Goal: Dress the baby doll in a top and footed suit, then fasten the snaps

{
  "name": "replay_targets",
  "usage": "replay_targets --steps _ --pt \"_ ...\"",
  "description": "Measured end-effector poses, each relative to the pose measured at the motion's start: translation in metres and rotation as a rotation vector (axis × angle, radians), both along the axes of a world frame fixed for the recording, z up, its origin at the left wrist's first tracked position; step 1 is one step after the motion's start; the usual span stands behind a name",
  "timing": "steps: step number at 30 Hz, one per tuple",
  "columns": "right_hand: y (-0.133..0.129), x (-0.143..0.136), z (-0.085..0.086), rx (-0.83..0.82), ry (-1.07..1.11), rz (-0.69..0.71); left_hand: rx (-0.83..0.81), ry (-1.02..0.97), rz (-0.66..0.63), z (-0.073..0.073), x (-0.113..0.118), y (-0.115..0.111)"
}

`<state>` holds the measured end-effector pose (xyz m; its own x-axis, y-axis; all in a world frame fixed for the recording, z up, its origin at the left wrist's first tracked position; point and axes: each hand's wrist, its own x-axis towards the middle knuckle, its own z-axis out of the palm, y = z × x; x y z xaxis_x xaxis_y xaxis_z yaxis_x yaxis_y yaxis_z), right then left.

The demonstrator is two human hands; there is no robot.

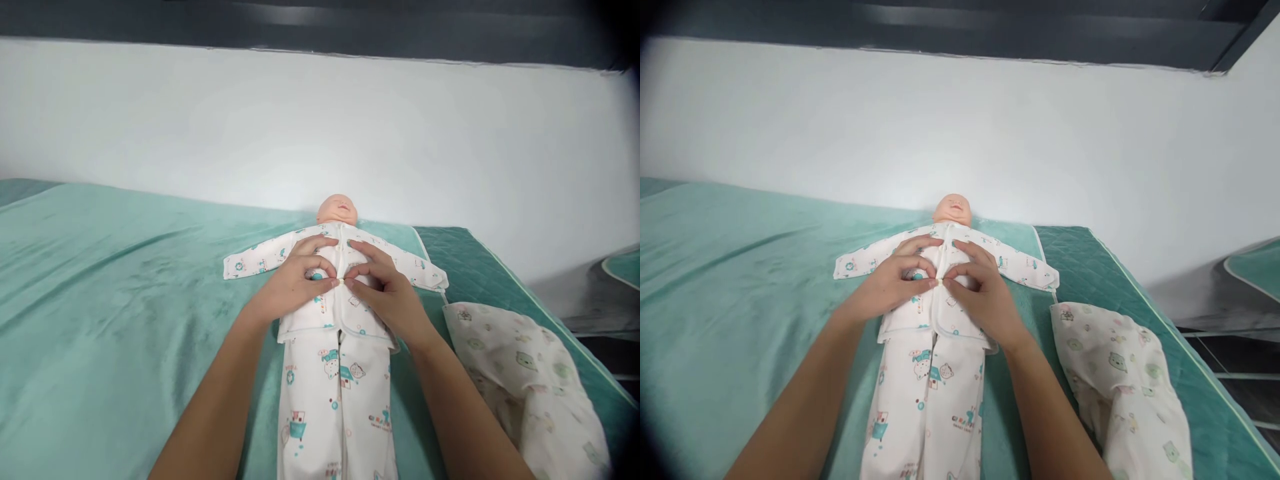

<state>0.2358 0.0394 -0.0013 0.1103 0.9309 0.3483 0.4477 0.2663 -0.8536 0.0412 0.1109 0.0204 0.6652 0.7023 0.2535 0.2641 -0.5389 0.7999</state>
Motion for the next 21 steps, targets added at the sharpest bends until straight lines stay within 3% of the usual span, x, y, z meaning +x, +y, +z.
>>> replay_targets --steps 12,16,21 --pt "0.0016 -0.0011 -0.0108 0.039 0.056 0.020 -0.013 -0.074 0.024 -0.0021 0.0042 -0.0009" --pt "0.0018 -0.0019 -0.0108 0.048 0.056 0.007 -0.019 -0.105 -0.028 -0.0050 0.0037 0.0010" --pt "-0.0056 -0.0020 -0.0025 -0.035 0.278 -0.007 -0.013 -0.131 -0.025 -0.0067 0.0019 0.0036"
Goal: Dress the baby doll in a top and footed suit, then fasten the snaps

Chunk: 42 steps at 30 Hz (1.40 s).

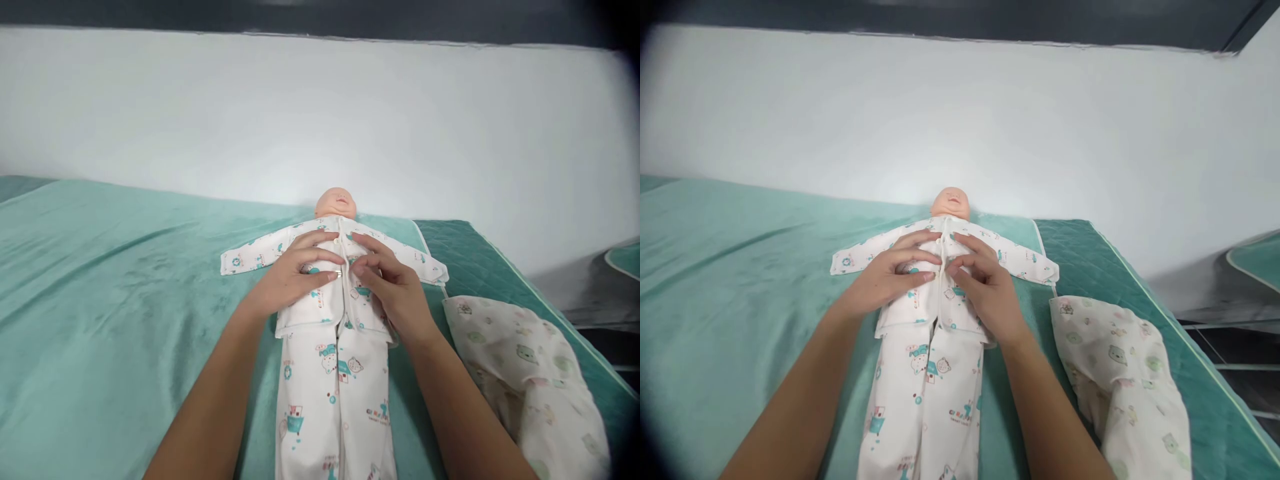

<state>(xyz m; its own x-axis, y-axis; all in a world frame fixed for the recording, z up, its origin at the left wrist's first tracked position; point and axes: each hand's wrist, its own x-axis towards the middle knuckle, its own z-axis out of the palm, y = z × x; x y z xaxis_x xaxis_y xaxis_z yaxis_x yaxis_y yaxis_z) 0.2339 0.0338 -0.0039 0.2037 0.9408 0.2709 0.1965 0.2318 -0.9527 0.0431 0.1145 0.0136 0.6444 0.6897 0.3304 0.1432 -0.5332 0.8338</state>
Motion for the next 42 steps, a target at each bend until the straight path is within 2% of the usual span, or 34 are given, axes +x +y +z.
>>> replay_targets --steps 2,5,8,11,13,17,21,24,29,42 --pt "-0.004 -0.002 0.004 -0.023 0.115 -0.002 0.025 -0.058 0.071 0.002 0.001 -0.002" --pt "-0.010 -0.006 0.011 0.051 0.289 0.031 0.098 -0.151 0.148 0.006 0.005 -0.010" --pt "-0.014 -0.008 0.017 0.091 0.552 0.178 0.154 -0.193 0.150 0.008 0.010 -0.017" --pt "-0.017 -0.007 0.021 0.010 0.785 0.337 0.210 -0.189 0.185 0.006 0.014 -0.019" --pt "-0.017 -0.005 0.020 -0.038 0.858 0.404 0.213 -0.193 0.227 0.004 0.015 -0.018" --pt "-0.016 -0.005 0.014 -0.081 0.940 0.547 0.091 -0.338 0.222 0.004 0.015 -0.019" --pt "-0.013 -0.006 0.010 -0.123 1.057 0.730 -0.128 -0.461 0.054 0.007 0.017 -0.027" --pt "-0.012 -0.005 0.008 -0.198 1.052 0.837 -0.217 -0.394 -0.041 0.010 0.019 -0.033" --pt "-0.010 -0.002 0.003 -0.257 0.951 0.854 -0.266 -0.324 -0.115 0.012 0.021 -0.036" --pt "-0.009 -0.003 0.003 -0.268 0.931 0.911 -0.321 -0.304 -0.162 0.006 0.017 -0.033"
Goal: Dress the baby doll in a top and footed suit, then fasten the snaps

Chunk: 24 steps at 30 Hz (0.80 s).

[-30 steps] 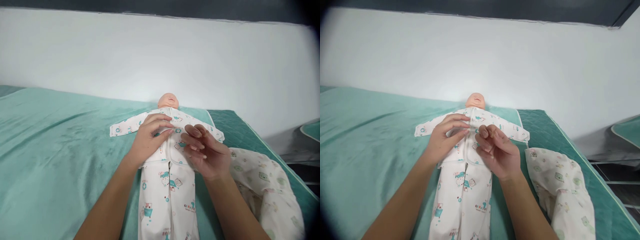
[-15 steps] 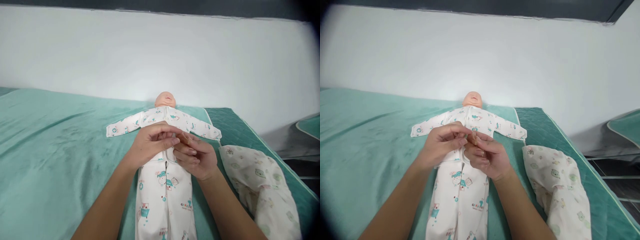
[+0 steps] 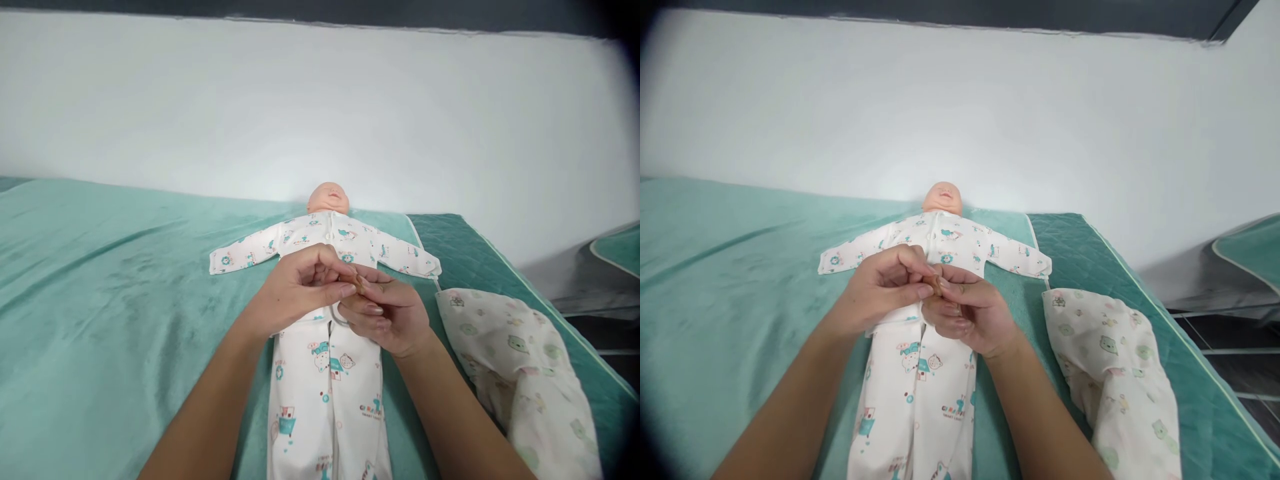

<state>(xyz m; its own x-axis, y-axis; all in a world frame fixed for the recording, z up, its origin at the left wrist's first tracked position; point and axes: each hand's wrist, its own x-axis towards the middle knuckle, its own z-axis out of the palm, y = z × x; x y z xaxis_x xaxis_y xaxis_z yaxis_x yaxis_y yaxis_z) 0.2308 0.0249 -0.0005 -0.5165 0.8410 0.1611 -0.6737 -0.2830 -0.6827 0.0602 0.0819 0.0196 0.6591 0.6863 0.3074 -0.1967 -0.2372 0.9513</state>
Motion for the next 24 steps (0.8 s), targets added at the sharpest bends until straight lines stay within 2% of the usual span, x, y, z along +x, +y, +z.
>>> replay_targets --steps 16,24 --pt "-0.002 -0.009 0.008 0.008 -0.041 -0.107 0.029 -0.016 0.003 -0.002 -0.002 0.004" --pt "-0.003 -0.016 0.009 0.007 -0.091 -0.218 0.046 -0.043 -0.011 -0.003 -0.004 0.008"
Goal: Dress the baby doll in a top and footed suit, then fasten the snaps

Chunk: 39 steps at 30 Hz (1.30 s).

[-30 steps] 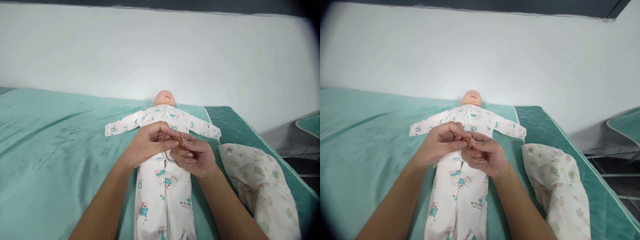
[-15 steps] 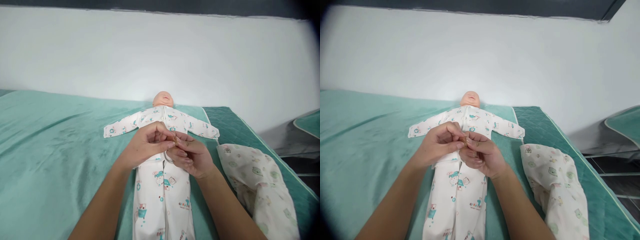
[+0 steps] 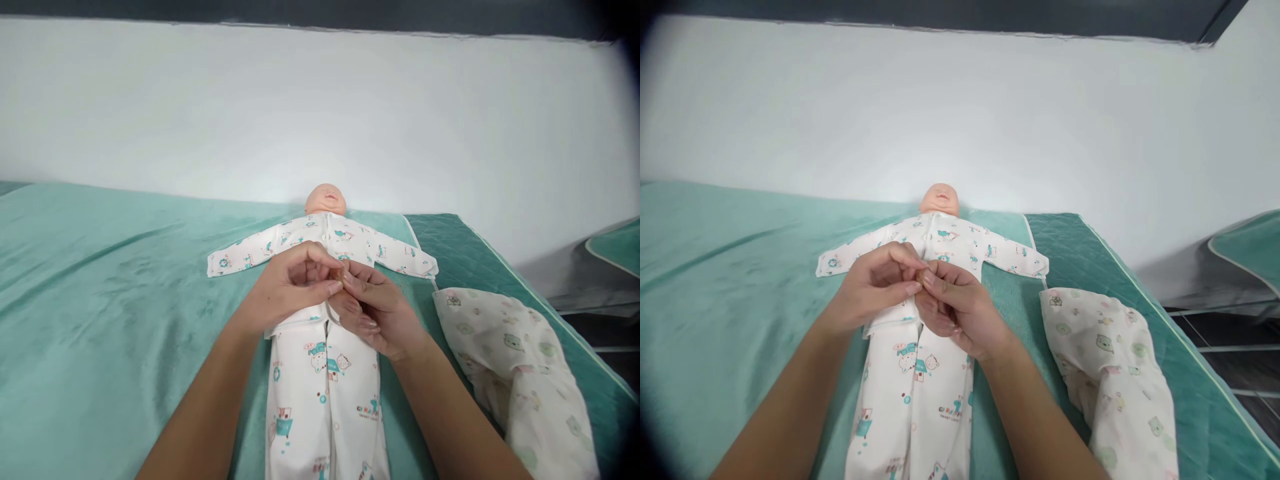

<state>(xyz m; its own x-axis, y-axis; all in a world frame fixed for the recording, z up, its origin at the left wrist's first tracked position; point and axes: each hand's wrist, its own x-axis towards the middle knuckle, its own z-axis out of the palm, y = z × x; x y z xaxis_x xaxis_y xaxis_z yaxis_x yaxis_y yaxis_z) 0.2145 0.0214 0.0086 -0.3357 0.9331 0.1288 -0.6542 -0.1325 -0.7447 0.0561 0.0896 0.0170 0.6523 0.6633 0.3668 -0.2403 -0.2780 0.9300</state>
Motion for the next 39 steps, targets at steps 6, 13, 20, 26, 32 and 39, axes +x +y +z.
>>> replay_targets --steps 6,13,20,26,32,39 --pt "-0.001 -0.003 0.002 -0.023 -0.076 -0.254 0.069 -0.037 0.127 0.002 -0.002 0.002" --pt "-0.003 -0.003 0.003 -0.018 -0.163 -0.291 0.157 0.029 0.255 0.004 -0.005 0.003" --pt "-0.007 0.000 0.008 -0.002 -0.395 -0.355 0.412 0.327 0.349 0.007 -0.004 0.002" --pt "-0.006 0.001 0.004 0.317 -0.944 -0.668 0.509 0.260 0.512 -0.001 0.002 0.003" --pt "0.002 0.006 -0.007 0.492 -1.317 -0.984 0.523 0.355 0.684 -0.006 0.001 0.011" --pt "0.008 0.001 -0.016 0.579 -1.473 -1.044 0.586 0.485 0.664 -0.011 0.002 0.017"
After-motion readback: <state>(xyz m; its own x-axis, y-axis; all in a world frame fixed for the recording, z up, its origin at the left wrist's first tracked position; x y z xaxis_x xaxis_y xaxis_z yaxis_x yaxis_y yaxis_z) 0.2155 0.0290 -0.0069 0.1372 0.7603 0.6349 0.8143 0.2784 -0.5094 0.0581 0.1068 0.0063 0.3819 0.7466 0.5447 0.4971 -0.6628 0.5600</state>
